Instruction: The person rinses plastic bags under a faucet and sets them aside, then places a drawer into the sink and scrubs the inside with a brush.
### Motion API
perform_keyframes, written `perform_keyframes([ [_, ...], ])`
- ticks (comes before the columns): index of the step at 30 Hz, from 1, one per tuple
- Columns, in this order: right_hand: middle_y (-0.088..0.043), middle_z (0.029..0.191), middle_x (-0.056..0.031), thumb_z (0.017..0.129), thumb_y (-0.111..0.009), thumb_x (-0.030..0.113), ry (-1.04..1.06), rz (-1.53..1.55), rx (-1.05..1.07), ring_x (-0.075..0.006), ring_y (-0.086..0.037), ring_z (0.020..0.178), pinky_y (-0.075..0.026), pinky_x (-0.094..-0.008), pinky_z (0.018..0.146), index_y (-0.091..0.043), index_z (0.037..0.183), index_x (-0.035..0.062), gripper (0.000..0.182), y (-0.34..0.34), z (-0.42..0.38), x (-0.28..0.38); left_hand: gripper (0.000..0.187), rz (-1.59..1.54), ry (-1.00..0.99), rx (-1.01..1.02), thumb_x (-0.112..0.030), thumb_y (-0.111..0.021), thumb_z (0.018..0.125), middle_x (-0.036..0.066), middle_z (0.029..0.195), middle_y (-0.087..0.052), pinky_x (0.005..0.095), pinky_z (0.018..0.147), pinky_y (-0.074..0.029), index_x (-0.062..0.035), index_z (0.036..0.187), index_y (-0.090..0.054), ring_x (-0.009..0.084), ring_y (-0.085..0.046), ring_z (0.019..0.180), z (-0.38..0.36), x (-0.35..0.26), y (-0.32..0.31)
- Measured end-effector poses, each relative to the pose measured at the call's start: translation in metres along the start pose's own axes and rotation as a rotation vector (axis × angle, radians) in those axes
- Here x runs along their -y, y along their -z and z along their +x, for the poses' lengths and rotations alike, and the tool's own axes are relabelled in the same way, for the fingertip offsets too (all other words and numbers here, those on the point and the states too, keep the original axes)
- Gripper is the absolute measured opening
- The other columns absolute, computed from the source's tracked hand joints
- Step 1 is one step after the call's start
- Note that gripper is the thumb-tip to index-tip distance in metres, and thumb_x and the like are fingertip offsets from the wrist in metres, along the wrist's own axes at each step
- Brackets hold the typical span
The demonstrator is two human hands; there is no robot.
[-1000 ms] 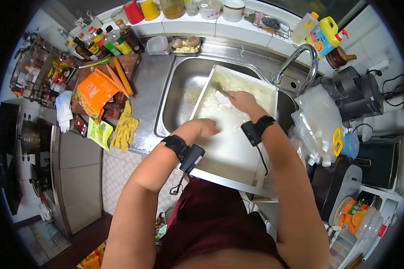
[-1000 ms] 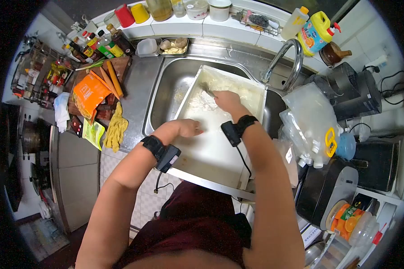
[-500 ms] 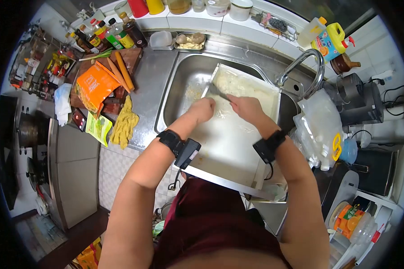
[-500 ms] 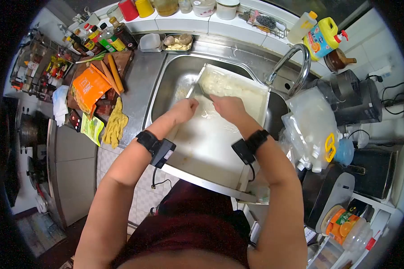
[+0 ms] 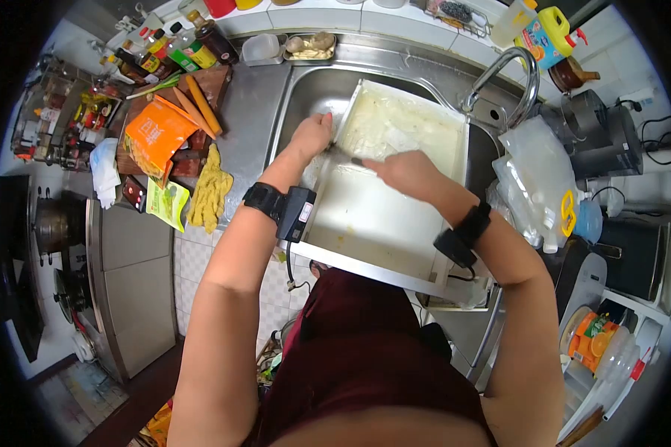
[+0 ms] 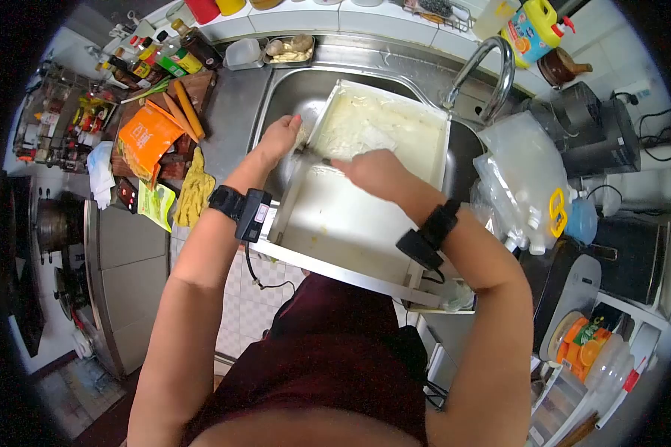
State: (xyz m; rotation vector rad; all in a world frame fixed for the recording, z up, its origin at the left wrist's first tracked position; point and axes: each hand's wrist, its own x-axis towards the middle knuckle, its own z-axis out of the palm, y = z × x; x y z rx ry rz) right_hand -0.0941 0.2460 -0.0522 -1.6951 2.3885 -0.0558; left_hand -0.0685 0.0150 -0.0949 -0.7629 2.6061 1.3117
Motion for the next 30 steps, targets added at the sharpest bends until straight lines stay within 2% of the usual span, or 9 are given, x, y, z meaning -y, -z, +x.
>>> perform_keyframes([
  [5, -0.058, 0.065, -0.0097, 0.083, -0.048, 0.016, 0.306, 0.181, -0.085, -0.0276, -0.06, 0.06, -0.048, -0.0388, 0.051, -0.056, 0.115, 0.0166, 0.033, 0.008, -0.04, 0.047, 0.048, -0.014, 0.015, 0.016, -0.039, -0.041, 0.093, 0.018, 0.112, -0.059, 0.0331, 0.09, -0.039, 0.0021, 0.115, -0.054, 0.0274, -0.054, 0.106, 0.011, 0.004, -0.007],
  [9, -0.055, 0.064, -0.0082, 0.082, -0.05, 0.015, 0.444, 0.153, -0.096, -0.0266, -0.059, 0.059, -0.048, -0.0371, 0.049, -0.055, 0.115, 0.0169, 0.034, 0.005, -0.055, 0.066, 0.049, -0.017, 0.011, 0.028, -0.041, -0.04, 0.094, 0.016, 0.113, -0.058, 0.0316, 0.092, -0.038, 0.0006, 0.115, -0.054, 0.0248, -0.053, 0.108, 0.02, 0.009, -0.007],
  [13, -0.056, 0.066, -0.0074, 0.082, -0.05, 0.016, 0.476, 0.168, -0.096, -0.0253, -0.059, 0.059, -0.047, -0.0368, 0.049, -0.057, 0.111, 0.0172, 0.029, 0.001, -0.06, 0.056, 0.052, -0.011, 0.015, 0.06, -0.043, -0.039, 0.094, 0.014, 0.116, -0.057, 0.0308, 0.095, -0.036, 0.0019, 0.115, -0.053, 0.0238, -0.051, 0.111, 0.02, 0.011, -0.006],
  [16, -0.054, 0.061, -0.0057, 0.086, -0.048, 0.02, 0.512, 0.188, -0.118, -0.0251, -0.056, 0.054, -0.043, -0.0377, 0.045, -0.058, 0.11, 0.0204, 0.026, -0.016, -0.067, 0.033, 0.053, 0.008, 0.044, 0.071, -0.044, -0.039, 0.094, 0.014, 0.117, -0.057, 0.0308, 0.095, -0.035, 0.0029, 0.115, -0.053, 0.0236, -0.05, 0.111, 0.014, 0.009, -0.007],
  [21, -0.056, 0.062, -0.0079, 0.087, -0.047, 0.021, 0.011, -0.028, 0.039, -0.0259, -0.058, 0.057, -0.045, -0.0385, 0.048, -0.062, 0.101, 0.0179, 0.02, -0.012, -0.054, -0.016, 0.055, -0.067, 0.054, 0.136, -0.045, -0.039, 0.093, 0.015, 0.116, -0.057, 0.0302, 0.096, -0.033, 0.0033, 0.116, -0.053, 0.0222, -0.049, 0.112, 0.011, 0.018, -0.013],
  [22, -0.057, 0.065, -0.0088, 0.086, -0.048, 0.017, -0.039, -0.068, 0.015, -0.0265, -0.059, 0.061, -0.045, -0.0389, 0.05, -0.059, 0.104, 0.0139, 0.021, -0.017, -0.049, -0.029, 0.056, -0.05, 0.076, 0.168, -0.045, -0.039, 0.093, 0.015, 0.116, -0.057, 0.0302, 0.096, -0.034, 0.0037, 0.117, -0.053, 0.0219, -0.049, 0.111, 0.009, 0.017, -0.014],
  [26, -0.059, 0.07, -0.0118, 0.085, -0.046, 0.011, -0.244, -0.048, -0.08, -0.029, -0.061, 0.068, -0.047, -0.0426, 0.056, -0.055, 0.104, 0.008, 0.021, -0.056, -0.008, -0.068, 0.061, 0.018, 0.128, 0.313, -0.049, -0.037, 0.093, 0.015, 0.113, -0.058, 0.0309, 0.094, -0.035, 0.0048, 0.118, -0.052, 0.0214, -0.051, 0.105, 0.01, 0.019, -0.019],
  [30, -0.06, 0.079, -0.0163, 0.083, -0.045, 0.008, -0.397, 0.075, -0.148, -0.0326, -0.062, 0.075, -0.048, -0.0449, 0.064, -0.054, 0.1, 0.0049, 0.02, -0.084, 0.045, -0.07, 0.065, -0.056, 0.128, 0.433, -0.052, -0.035, 0.093, 0.016, 0.109, -0.059, 0.0321, 0.092, -0.037, 0.005, 0.118, -0.052, 0.0222, -0.052, 0.099, 0.01, 0.024, -0.026],
])
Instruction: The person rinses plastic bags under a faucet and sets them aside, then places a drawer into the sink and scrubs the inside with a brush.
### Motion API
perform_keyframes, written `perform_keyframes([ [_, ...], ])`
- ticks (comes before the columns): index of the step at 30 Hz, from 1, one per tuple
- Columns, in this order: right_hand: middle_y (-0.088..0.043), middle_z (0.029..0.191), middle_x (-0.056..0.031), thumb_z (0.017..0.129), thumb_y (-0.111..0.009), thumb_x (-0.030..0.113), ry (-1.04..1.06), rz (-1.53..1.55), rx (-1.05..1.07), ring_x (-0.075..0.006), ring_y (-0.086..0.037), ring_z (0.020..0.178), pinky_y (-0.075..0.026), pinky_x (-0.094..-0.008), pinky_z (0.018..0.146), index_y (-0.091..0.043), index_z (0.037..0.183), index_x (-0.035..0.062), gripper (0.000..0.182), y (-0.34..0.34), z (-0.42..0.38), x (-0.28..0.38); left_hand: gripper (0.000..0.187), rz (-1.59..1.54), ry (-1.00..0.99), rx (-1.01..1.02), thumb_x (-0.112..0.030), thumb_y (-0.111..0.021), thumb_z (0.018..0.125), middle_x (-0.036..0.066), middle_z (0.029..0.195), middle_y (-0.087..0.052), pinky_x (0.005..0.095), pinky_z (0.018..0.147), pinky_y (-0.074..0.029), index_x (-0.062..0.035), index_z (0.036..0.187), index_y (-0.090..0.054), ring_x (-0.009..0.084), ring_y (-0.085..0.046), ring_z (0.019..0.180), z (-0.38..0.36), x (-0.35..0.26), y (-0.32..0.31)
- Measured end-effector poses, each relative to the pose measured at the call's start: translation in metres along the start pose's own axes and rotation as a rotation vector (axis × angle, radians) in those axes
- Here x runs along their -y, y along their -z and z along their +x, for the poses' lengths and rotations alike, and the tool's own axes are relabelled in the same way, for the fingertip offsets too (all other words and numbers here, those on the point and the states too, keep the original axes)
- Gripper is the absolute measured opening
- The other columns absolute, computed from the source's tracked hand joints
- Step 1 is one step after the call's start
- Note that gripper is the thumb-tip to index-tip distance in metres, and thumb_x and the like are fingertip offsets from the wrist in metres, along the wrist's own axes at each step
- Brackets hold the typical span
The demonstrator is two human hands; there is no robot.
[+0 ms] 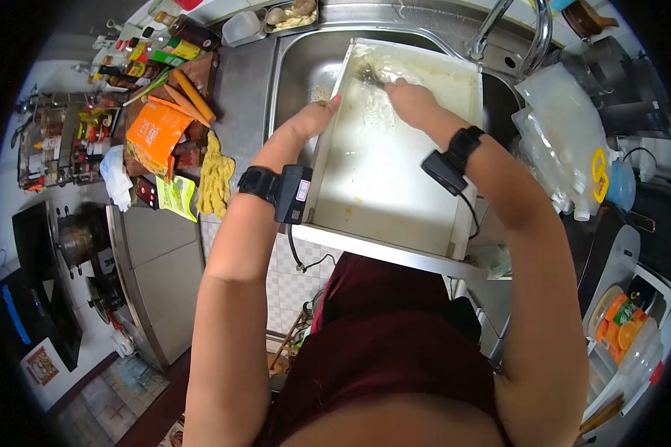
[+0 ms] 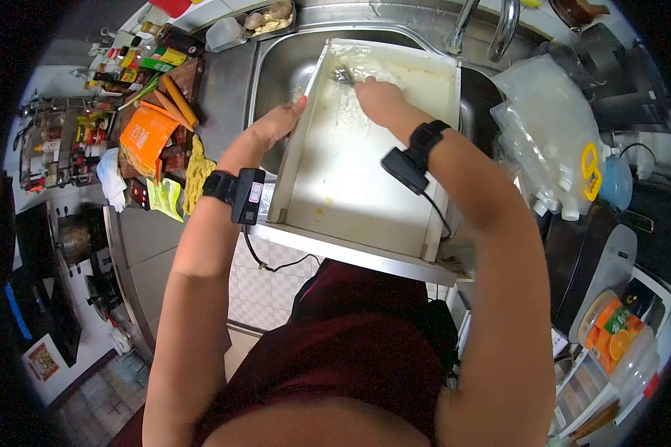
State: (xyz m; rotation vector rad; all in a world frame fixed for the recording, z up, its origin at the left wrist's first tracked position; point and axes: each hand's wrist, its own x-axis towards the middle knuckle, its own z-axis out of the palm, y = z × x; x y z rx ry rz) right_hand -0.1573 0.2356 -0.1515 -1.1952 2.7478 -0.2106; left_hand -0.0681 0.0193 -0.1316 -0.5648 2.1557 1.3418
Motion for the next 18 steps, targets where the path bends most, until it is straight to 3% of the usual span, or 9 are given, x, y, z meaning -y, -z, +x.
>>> perform_keyframes([
  [3, -0.061, 0.083, -0.0164, 0.082, -0.046, 0.01, 0.009, 0.124, 0.096, -0.033, -0.061, 0.079, -0.049, -0.0434, 0.069, -0.057, 0.097, 0.0042, 0.019, -0.002, -0.004, 0.015, 0.065, 0.122, 0.027, -0.021, -0.052, -0.034, 0.093, 0.016, 0.106, -0.06, 0.0326, 0.091, -0.038, 0.0057, 0.117, -0.053, 0.0224, -0.053, 0.098, -0.006, -0.008, -0.002],
  [6, -0.061, 0.085, -0.015, 0.082, -0.047, 0.014, 0.13, 0.211, 0.266, -0.0318, -0.061, 0.081, -0.049, -0.0424, 0.07, -0.059, 0.098, 0.0069, 0.021, 0.016, -0.04, 0.02, 0.068, 0.254, 0.003, -0.021, -0.052, -0.032, 0.092, 0.027, 0.117, -0.053, 0.0379, 0.096, -0.036, 0.0086, 0.116, -0.051, 0.0365, -0.049, 0.114, -0.01, -0.015, -0.002],
  [9, -0.061, 0.084, -0.0121, 0.082, -0.049, 0.019, 0.323, 0.298, 0.315, -0.0297, -0.061, 0.08, -0.048, -0.042, 0.068, -0.06, 0.1, 0.0147, 0.021, 0.026, -0.096, 0.021, 0.07, 0.399, 0.018, -0.021, -0.053, -0.032, 0.091, 0.029, 0.115, -0.053, 0.0401, 0.094, -0.038, 0.0107, 0.112, -0.052, 0.0375, -0.049, 0.113, -0.011, -0.023, -0.004],
  [12, -0.06, 0.086, -0.009, 0.083, -0.053, 0.019, 0.493, 0.332, 0.451, -0.0284, -0.059, 0.081, -0.047, -0.0394, 0.068, -0.058, 0.112, 0.0183, 0.029, 0.051, -0.132, 0.019, 0.073, 0.467, 0.039, 0.01, -0.054, -0.033, 0.091, 0.03, 0.115, -0.053, 0.041, 0.093, -0.039, 0.0128, 0.114, -0.05, 0.038, -0.049, 0.112, -0.01, -0.029, -0.005],
  [15, -0.059, 0.083, -0.0079, 0.084, -0.052, 0.018, 0.474, 0.13, 0.549, -0.0262, -0.059, 0.081, -0.048, -0.0378, 0.065, -0.056, 0.115, 0.0199, 0.032, 0.079, -0.127, 0.0, 0.082, 0.452, 0.069, 0.046, -0.058, -0.033, 0.088, 0.032, 0.125, -0.044, 0.0398, 0.097, -0.036, 0.0132, 0.129, -0.032, 0.0384, -0.044, 0.119, -0.014, -0.031, -0.008],
  [18, -0.061, 0.084, -0.0072, 0.086, -0.046, 0.018, 0.308, 0.012, 0.459, -0.0267, -0.062, 0.076, -0.05, -0.0392, 0.061, -0.055, 0.111, 0.0224, 0.027, 0.078, -0.109, -0.016, 0.095, 0.402, 0.139, 0.046, -0.064, -0.033, 0.085, 0.031, 0.14, -0.022, 0.0394, 0.104, -0.028, 0.0093, 0.138, -0.004, 0.0386, -0.029, 0.129, -0.014, -0.027, -0.019],
])
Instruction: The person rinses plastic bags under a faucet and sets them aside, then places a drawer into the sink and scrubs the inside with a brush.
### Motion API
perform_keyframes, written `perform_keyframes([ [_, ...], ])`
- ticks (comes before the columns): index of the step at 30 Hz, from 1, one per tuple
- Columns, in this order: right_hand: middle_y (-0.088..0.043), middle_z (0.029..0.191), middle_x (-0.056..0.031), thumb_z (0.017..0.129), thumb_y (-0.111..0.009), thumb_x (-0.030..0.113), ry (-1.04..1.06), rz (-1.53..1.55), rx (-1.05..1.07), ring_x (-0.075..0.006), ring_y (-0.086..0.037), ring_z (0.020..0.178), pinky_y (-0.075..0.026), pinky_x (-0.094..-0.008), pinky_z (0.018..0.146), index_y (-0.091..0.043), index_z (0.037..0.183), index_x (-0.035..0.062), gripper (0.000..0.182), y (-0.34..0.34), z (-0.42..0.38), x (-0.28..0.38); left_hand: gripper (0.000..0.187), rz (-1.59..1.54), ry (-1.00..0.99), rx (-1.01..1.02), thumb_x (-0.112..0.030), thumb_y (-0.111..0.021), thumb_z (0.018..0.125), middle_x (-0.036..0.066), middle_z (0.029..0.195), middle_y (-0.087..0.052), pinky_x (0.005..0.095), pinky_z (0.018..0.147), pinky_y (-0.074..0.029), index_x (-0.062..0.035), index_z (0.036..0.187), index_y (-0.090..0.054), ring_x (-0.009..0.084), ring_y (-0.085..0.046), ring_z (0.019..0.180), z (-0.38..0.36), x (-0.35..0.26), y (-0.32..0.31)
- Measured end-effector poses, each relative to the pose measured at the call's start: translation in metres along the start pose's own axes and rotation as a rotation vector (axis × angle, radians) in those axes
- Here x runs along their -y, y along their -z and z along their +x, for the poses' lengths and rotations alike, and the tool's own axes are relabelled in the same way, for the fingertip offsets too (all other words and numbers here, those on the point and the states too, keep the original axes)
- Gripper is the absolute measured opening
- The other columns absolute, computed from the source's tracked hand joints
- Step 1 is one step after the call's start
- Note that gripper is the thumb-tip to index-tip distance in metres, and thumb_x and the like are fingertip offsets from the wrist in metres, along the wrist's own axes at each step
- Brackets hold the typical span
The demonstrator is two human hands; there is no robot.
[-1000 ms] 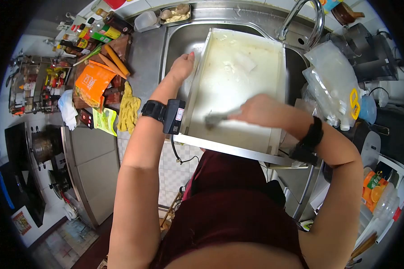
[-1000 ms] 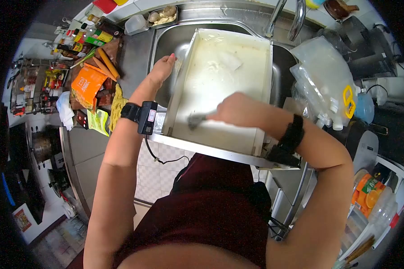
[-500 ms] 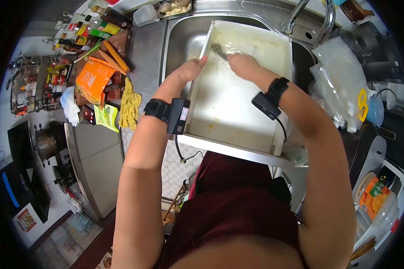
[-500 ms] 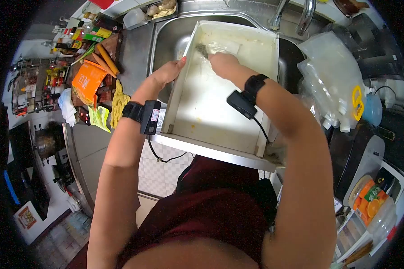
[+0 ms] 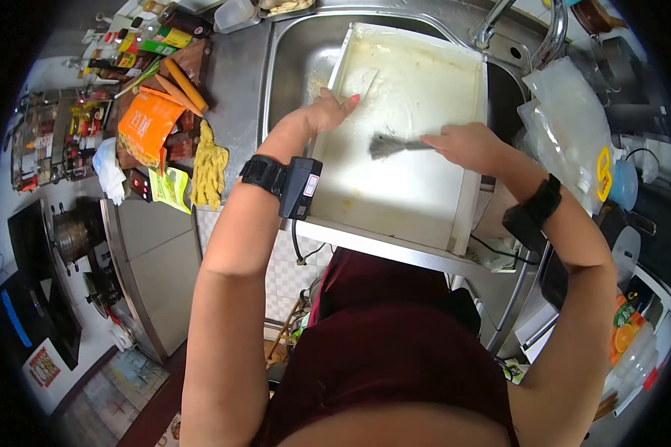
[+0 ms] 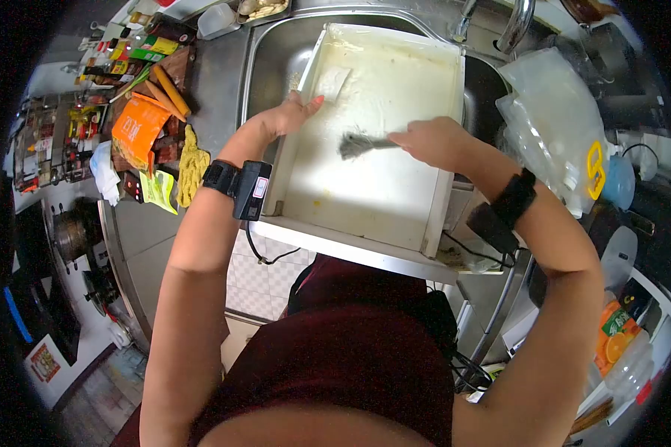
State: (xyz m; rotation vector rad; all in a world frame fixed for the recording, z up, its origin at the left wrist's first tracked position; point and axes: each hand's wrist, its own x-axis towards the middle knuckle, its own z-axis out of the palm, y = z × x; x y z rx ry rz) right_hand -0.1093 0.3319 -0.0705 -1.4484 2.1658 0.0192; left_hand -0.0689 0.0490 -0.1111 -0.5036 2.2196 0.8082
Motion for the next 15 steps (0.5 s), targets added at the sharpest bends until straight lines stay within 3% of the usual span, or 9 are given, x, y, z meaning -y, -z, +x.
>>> perform_keyframes([
  [3, -0.06, 0.083, -0.0082, 0.086, -0.047, 0.018, 0.124, 0.149, -0.092, -0.0275, -0.062, 0.075, -0.049, -0.0401, 0.062, -0.055, 0.114, 0.0233, 0.03, -0.023, 0.021, 0.023, 0.102, 0.004, 0.074, 0.025, -0.069, -0.031, 0.082, 0.027, 0.145, -0.001, 0.041, 0.108, -0.019, 0.0055, 0.137, 0.013, 0.0384, -0.012, 0.135, 0.002, -0.002, -0.007],
  [6, -0.059, 0.082, -0.0087, 0.084, -0.051, 0.018, 0.337, 0.181, -0.057, -0.0281, -0.062, 0.075, -0.049, -0.0404, 0.064, -0.055, 0.115, 0.0244, 0.032, -0.042, 0.023, 0.054, 0.102, -0.006, 0.094, 0.0, -0.07, -0.029, 0.082, 0.025, 0.146, 0.007, 0.0424, 0.109, -0.016, 0.0047, 0.137, 0.013, 0.0386, -0.005, 0.136, 0.004, -0.001, -0.013],
  [7, -0.059, 0.082, -0.0086, 0.083, -0.052, 0.019, 0.39, 0.136, -0.046, -0.0282, -0.062, 0.076, -0.049, -0.0405, 0.064, -0.055, 0.114, 0.0243, 0.032, -0.038, 0.016, 0.058, 0.102, 0.0, 0.091, -0.005, -0.07, -0.029, 0.082, 0.025, 0.146, 0.006, 0.0422, 0.109, -0.016, 0.0045, 0.137, 0.013, 0.0386, -0.005, 0.136, 0.004, 0.0, -0.014],
  [10, -0.059, 0.081, -0.0071, 0.085, -0.05, 0.021, 0.288, 0.102, 0.061, -0.0257, -0.062, 0.075, -0.049, -0.0375, 0.061, -0.056, 0.11, 0.0238, 0.026, -0.023, 0.002, 0.03, 0.102, 0.006, 0.079, -0.012, -0.07, -0.029, 0.082, 0.025, 0.146, 0.006, 0.0416, 0.11, -0.015, 0.0041, 0.138, 0.013, 0.0386, -0.005, 0.136, 0.001, 0.0, -0.013],
  [13, -0.058, 0.084, -0.004, 0.087, -0.048, 0.019, 0.165, 0.065, 0.126, -0.0231, -0.061, 0.073, -0.048, -0.0335, 0.057, -0.054, 0.118, 0.0255, 0.032, -0.013, 0.004, 0.015, 0.102, 0.012, 0.079, -0.01, -0.07, -0.029, 0.082, 0.025, 0.146, 0.005, 0.0413, 0.11, -0.015, 0.0041, 0.138, 0.012, 0.0385, -0.005, 0.136, -0.001, 0.0, -0.011],
  [15, -0.058, 0.083, -0.004, 0.088, -0.046, 0.018, 0.269, -0.022, -0.036, -0.0243, -0.061, 0.07, -0.048, -0.0331, 0.055, -0.054, 0.117, 0.0253, 0.031, -0.029, 0.018, 0.033, 0.102, 0.03, 0.089, -0.015, -0.07, -0.029, 0.082, 0.025, 0.146, 0.004, 0.0414, 0.11, -0.015, 0.0041, 0.138, 0.012, 0.0383, -0.005, 0.136, -0.001, -0.004, -0.012],
])
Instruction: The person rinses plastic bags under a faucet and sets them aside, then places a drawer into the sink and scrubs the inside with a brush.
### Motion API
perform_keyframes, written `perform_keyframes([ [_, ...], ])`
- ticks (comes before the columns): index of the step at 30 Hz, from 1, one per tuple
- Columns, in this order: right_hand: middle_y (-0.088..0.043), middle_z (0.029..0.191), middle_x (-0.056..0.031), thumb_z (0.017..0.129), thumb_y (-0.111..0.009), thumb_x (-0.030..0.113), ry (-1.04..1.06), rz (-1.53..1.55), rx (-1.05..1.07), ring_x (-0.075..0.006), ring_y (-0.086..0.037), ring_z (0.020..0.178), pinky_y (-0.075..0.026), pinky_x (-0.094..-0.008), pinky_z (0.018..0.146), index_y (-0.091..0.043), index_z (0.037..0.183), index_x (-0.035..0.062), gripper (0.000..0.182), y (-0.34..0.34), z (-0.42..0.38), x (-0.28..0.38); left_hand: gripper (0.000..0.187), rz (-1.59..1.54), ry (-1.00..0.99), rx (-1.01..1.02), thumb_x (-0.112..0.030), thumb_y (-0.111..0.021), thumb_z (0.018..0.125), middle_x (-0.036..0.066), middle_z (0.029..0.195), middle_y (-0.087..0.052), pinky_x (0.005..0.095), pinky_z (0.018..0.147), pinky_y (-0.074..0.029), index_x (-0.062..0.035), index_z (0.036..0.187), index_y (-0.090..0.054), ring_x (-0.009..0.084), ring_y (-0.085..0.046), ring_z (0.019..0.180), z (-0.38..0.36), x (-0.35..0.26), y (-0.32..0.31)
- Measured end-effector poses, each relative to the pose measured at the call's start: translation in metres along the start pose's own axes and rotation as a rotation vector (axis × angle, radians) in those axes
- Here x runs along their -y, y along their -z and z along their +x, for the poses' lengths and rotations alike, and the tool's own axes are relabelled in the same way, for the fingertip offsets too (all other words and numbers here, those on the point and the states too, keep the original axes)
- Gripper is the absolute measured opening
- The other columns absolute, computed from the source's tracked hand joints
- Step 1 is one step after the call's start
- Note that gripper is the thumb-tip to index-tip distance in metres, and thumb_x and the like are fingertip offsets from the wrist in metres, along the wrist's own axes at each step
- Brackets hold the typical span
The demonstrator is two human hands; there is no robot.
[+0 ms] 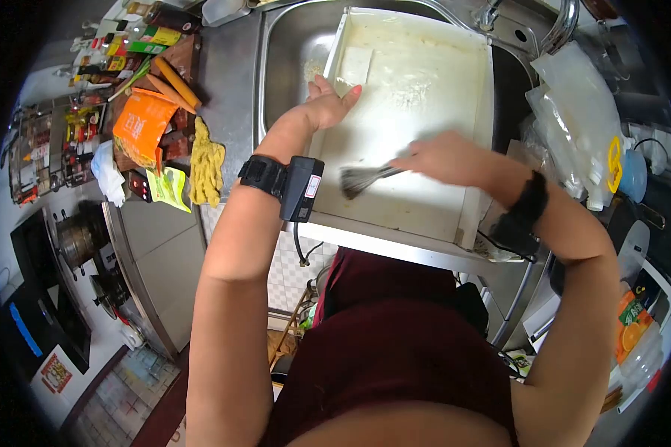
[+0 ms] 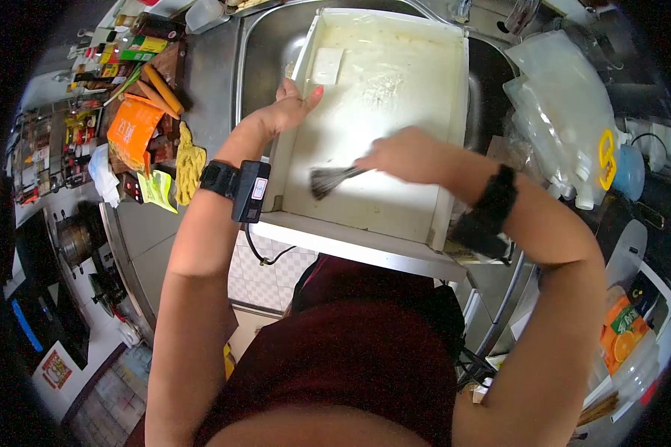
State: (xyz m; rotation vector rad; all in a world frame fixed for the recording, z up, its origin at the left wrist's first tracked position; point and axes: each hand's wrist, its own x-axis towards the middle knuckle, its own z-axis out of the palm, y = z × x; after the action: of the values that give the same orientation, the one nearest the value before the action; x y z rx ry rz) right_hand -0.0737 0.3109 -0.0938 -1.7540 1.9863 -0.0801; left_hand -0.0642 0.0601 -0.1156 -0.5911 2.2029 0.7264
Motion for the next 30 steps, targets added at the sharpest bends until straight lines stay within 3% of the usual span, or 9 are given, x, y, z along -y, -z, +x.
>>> perform_keyframes([
  [3, -0.058, 0.08, -0.0065, 0.088, -0.044, 0.02, 0.099, 0.013, -0.119, -0.0268, -0.061, 0.07, -0.048, -0.0372, 0.056, -0.057, 0.108, 0.0236, 0.024, -0.009, 0.015, 0.021, 0.102, 0.003, -0.008, -0.007, -0.07, -0.029, 0.082, 0.025, 0.146, 0.004, 0.0411, 0.11, -0.014, 0.004, 0.138, 0.012, 0.038, -0.004, 0.136, 0.001, 0.003, 0.0],
  [7, -0.059, 0.082, -0.0075, 0.086, -0.045, 0.017, -0.04, 0.157, 0.062, -0.0264, -0.062, 0.07, -0.048, -0.0406, 0.058, -0.058, 0.107, 0.0245, 0.025, 0.009, -0.008, -0.026, 0.102, -0.024, -0.021, 0.012, -0.071, -0.028, 0.082, 0.025, 0.146, 0.004, 0.0404, 0.11, -0.014, 0.0039, 0.138, 0.013, 0.0379, -0.002, 0.136, -0.001, 0.003, 0.002],
  [10, -0.059, 0.081, -0.0077, 0.086, -0.046, 0.018, 0.008, 0.095, -0.086, -0.0267, -0.062, 0.072, -0.048, -0.0403, 0.059, -0.058, 0.107, 0.0243, 0.025, -0.009, 0.011, -0.014, 0.102, -0.033, -0.022, 0.011, -0.071, -0.028, 0.081, 0.025, 0.146, 0.005, 0.0401, 0.11, -0.013, 0.0039, 0.138, 0.013, 0.0377, -0.002, 0.136, 0.002, 0.005, 0.0],
  [11, -0.058, 0.082, -0.0048, 0.085, -0.048, 0.015, 0.039, 0.051, -0.063, -0.023, -0.061, 0.075, -0.049, -0.0338, 0.06, -0.057, 0.113, 0.0235, 0.03, 0.002, 0.018, 0.006, 0.102, -0.035, -0.025, 0.012, -0.071, -0.028, 0.081, 0.025, 0.146, 0.005, 0.0401, 0.11, -0.013, 0.0039, 0.137, 0.014, 0.0376, -0.001, 0.136, 0.003, 0.005, 0.0],
  [15, -0.057, 0.08, -0.0051, 0.085, -0.047, 0.012, 0.1, 0.05, -0.035, -0.0233, -0.06, 0.071, -0.048, -0.035, 0.059, -0.056, 0.115, 0.0223, 0.033, 0.005, 0.014, 0.004, 0.103, -0.025, -0.051, 0.044, -0.072, -0.028, 0.081, 0.025, 0.146, 0.007, 0.0398, 0.11, -0.012, 0.0039, 0.137, 0.014, 0.0369, -0.001, 0.136, 0.003, 0.007, 0.004],
  [18, -0.059, 0.078, -0.0088, 0.085, -0.045, 0.016, -0.129, 0.038, 0.141, -0.0271, -0.062, 0.072, -0.049, -0.0406, 0.061, -0.059, 0.101, 0.0208, 0.022, 0.026, -0.008, -0.018, 0.104, -0.062, -0.033, 0.058, -0.072, -0.028, 0.08, 0.025, 0.146, 0.007, 0.0397, 0.111, -0.011, 0.004, 0.137, 0.014, 0.0363, 0.0, 0.136, -0.001, 0.005, 0.006],
  [23, -0.059, 0.079, -0.0082, 0.085, -0.043, 0.014, 0.051, 0.033, -0.136, -0.0275, -0.063, 0.068, -0.05, -0.0383, 0.059, -0.059, 0.102, 0.0208, 0.025, 0.01, 0.025, 0.028, 0.104, -0.07, -0.037, 0.043, -0.072, -0.028, 0.08, 0.023, 0.147, 0.006, 0.0396, 0.111, -0.011, 0.0029, 0.138, 0.014, 0.036, 0.0, 0.136, 0.003, 0.007, 0.003],
  [26, -0.059, 0.082, -0.0092, 0.085, -0.043, 0.014, 0.08, 0.048, -0.049, -0.0287, -0.062, 0.068, -0.05, -0.0393, 0.06, -0.059, 0.107, 0.0206, 0.028, 0.015, 0.02, 0.016, 0.104, -0.065, -0.02, 0.045, -0.072, -0.029, 0.08, 0.022, 0.147, 0.006, 0.0398, 0.111, -0.011, 0.0021, 0.138, 0.014, 0.036, 0.0, 0.136, 0.002, 0.006, 0.004],
  [30, -0.057, 0.079, -0.007, 0.085, -0.046, 0.013, -0.128, -0.082, -0.19, -0.0257, -0.06, 0.063, -0.048, -0.0366, 0.054, -0.057, 0.115, 0.0219, 0.033, 0.015, 0.032, -0.009, 0.103, -0.067, -0.011, 0.026, -0.072, -0.029, 0.08, 0.022, 0.147, 0.006, 0.0403, 0.111, -0.011, 0.0017, 0.138, 0.014, 0.0362, -0.001, 0.136, 0.007, 0.004, 0.001],
])
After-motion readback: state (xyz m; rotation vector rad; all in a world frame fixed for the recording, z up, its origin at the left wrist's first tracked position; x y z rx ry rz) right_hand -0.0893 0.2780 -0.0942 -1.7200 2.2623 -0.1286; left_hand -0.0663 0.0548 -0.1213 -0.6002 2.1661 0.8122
